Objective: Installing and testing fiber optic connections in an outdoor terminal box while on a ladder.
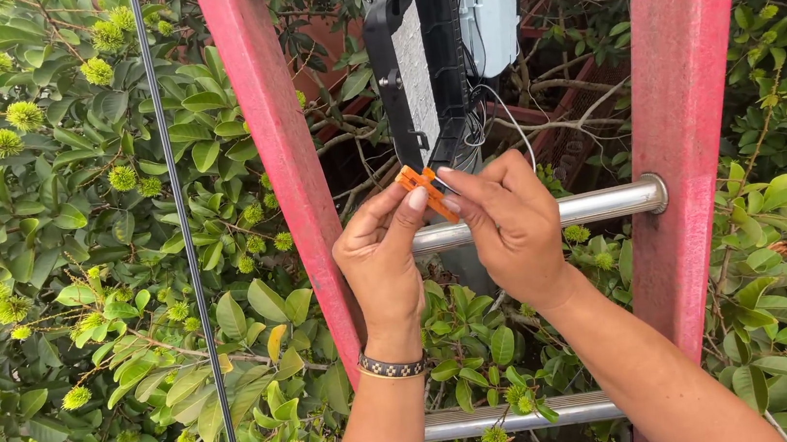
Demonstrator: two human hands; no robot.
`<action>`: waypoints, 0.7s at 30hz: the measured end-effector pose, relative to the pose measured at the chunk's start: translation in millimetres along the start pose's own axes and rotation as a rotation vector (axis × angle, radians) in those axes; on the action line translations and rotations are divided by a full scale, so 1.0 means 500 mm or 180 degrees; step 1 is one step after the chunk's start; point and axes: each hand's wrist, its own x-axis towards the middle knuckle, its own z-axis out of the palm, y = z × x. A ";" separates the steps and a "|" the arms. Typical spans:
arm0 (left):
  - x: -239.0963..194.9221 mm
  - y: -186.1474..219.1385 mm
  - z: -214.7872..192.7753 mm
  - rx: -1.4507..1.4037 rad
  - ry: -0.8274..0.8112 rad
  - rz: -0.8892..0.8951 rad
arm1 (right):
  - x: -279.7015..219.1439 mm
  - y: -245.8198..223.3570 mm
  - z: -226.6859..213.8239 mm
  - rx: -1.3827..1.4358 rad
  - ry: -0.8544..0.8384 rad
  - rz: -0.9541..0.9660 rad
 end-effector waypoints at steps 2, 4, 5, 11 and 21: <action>-0.001 0.010 0.008 -0.0265 0.0026 -0.0275 | -0.006 0.000 0.008 0.0184 0.0140 0.0115; -0.002 0.010 0.004 -0.0268 0.0059 -0.0291 | -0.011 0.004 0.014 0.0253 0.0111 0.0069; -0.001 0.009 0.005 -0.0282 0.0071 -0.0305 | -0.013 0.007 0.015 0.0306 0.0095 0.0015; 0.000 0.006 -0.003 -0.0190 0.0046 -0.0327 | -0.015 0.002 0.006 0.0072 -0.0069 0.0025; -0.001 -0.002 0.013 -0.0038 -0.0221 -0.0150 | -0.010 -0.028 -0.023 -0.0133 -0.0185 0.0069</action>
